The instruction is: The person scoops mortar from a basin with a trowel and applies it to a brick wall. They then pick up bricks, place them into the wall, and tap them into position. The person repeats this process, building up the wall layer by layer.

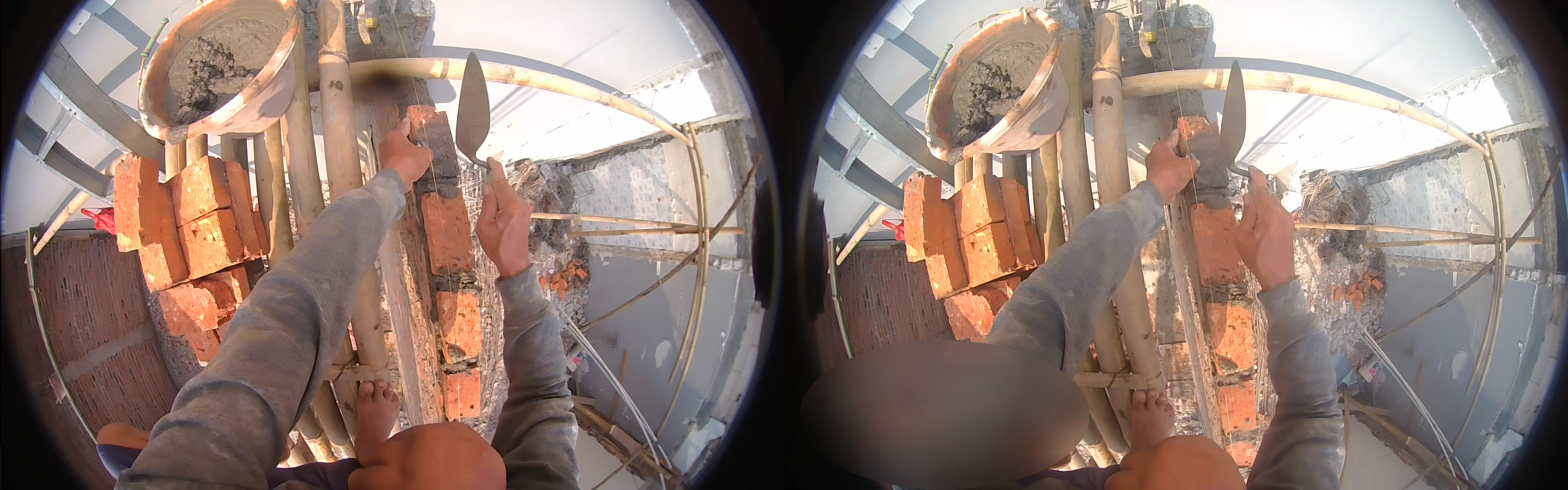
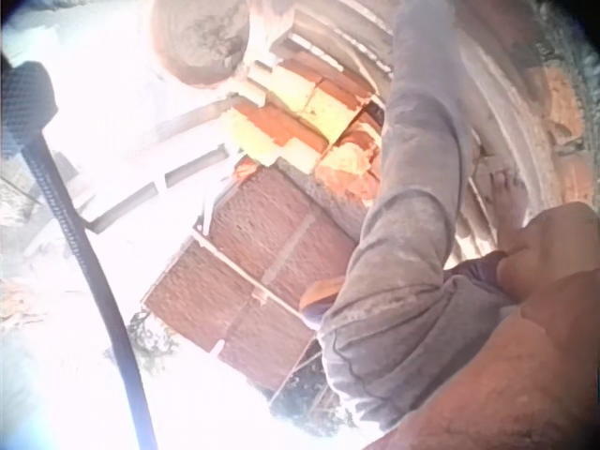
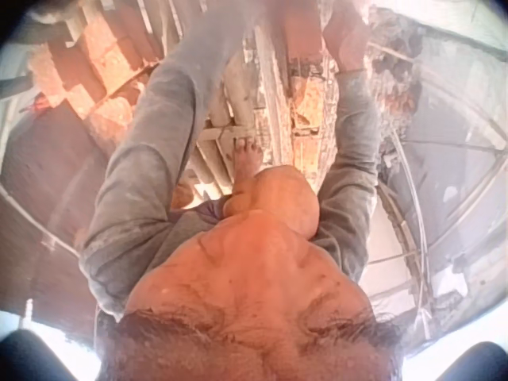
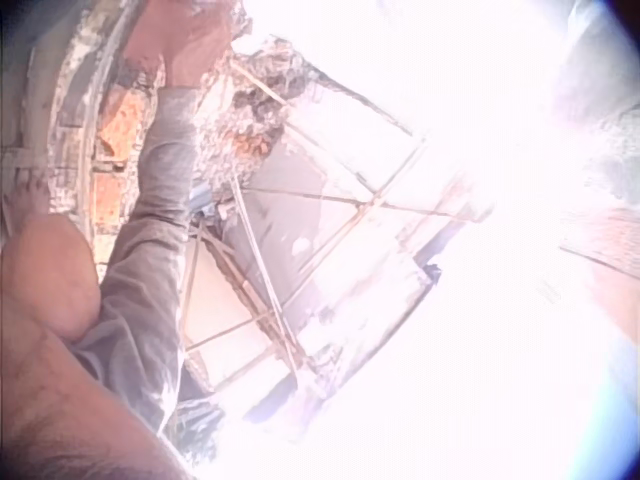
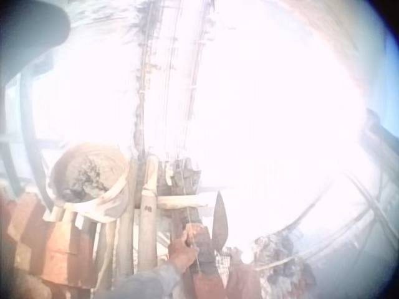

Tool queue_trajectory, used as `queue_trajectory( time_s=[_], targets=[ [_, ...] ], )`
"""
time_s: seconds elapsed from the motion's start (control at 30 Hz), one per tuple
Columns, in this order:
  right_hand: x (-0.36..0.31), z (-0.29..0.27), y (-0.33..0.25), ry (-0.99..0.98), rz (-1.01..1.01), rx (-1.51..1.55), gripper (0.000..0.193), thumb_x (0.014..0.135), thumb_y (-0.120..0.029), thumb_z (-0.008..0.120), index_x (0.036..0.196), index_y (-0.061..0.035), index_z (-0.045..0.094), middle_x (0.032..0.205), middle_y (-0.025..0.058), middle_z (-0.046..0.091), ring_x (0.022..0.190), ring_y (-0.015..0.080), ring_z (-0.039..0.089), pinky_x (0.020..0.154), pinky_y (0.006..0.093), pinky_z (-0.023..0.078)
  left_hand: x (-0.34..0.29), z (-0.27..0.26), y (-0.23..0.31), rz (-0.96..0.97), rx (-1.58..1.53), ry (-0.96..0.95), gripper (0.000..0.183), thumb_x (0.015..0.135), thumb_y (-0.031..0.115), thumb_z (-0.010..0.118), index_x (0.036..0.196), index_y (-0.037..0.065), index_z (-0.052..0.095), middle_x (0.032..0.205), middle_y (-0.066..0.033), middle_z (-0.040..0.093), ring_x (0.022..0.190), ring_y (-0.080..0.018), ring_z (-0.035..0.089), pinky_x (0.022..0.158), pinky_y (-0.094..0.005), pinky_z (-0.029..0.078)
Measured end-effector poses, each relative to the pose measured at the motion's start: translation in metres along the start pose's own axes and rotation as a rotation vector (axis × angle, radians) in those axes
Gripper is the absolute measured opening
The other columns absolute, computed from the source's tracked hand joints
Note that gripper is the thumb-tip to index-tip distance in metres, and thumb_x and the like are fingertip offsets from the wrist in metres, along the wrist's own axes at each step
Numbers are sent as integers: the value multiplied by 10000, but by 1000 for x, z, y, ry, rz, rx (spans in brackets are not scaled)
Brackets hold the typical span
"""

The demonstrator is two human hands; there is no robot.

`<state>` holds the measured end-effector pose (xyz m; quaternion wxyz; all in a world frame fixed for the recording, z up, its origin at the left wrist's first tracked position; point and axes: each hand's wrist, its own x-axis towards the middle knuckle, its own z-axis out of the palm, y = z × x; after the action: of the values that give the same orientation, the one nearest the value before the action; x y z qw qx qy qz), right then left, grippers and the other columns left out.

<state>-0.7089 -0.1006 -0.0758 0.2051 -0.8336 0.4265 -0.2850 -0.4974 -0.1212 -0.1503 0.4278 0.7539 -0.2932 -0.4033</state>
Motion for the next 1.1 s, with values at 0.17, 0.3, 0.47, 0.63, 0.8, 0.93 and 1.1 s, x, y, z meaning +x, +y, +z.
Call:
queue_trajectory(
  time_s=[0.17, 0.3, 0.47, 0.63, 0.8, 0.93, 1.1],
  targets=[
    [7, 1, 4, -45, 35, -55, 382, 1035, -86, 558, 1383, 39, 653, 973, 316, 735, 817, 463, 730, 718, 507, 575, -5, -2, 3, 8, -20, 49, 825, 806, 26, 782, 1579, -13, 497, 1438, -265, 657, 1284, -304, 677, 1076, -346, 530],
    [7, 1, 6, -198, 73, -139, 388, 1038, -83, 545, 1389, 52, 642, 930, 300, 742, 807, 463, 734, 696, 513, 570, -6, -3, 4, -38, -80, -50, 833, 808, 26, 790, 1585, -8, 490, 1469, -269, 636, 1283, -305, 680, 1070, -344, 533],
    [-6, -16, 0, -15, 125, 22, 415, 1065, -132, 589, 1433, 57, 627, 656, 97, 576, 570, 164, 532, 567, 367, 468, 2, 0, -4, 11, -3, -3, 855, 827, 30, 802, 1606, -12, 454, 1420, -247, 674, 1199, -279, 715, 970, -338, 573],
    [-30, -44, -15, 39, 261, 205, 378, 1081, -125, 579, 1397, 71, 642, 737, 51, 610, 644, 102, 541, 565, 337, 447, -5, -16, -27, -45, -114, 47, 786, 905, 66, 766, 1615, -14, 440, 1290, -164, 733, 1063, -222, 718, 861, -336, 599],
    [-55, -70, -25, -151, 350, 275, 229, 1097, -134, 558, 1120, 60, 678, 716, 19, 576, 605, 67, 504, 527, 292, 407, -92, -73, -48, 41, -229, -67, 569, 966, 111, 712, 1504, -22, 579, 1192, -158, 758, 1044, -215, 719, 911, -346, 577],
    [-76, -74, -43, -194, 452, 392, 235, 1104, -141, 546, 942, 0, 640, 679, -14, 536, 543, 43, 459, 478, 272, 364, -207, -128, -53, 129, -62, -220, 466, 962, 131, 717, 1405, -6, 674, 1153, -171, 780, 1054, -231, 742, 918, -369, 580],
    [-74, -100, -88, -125, 312, 489, 208, 1078, -177, 599, 954, -21, 658, 670, -50, 519, 537, 28, 440, 472, 245, 338, -301, -227, -38, 262, 274, -618, 410, 947, 150, 716, 1327, -6, 698, 1135, -218, 756, 1052, -325, 737, 926, -435, 575]
  ],
)
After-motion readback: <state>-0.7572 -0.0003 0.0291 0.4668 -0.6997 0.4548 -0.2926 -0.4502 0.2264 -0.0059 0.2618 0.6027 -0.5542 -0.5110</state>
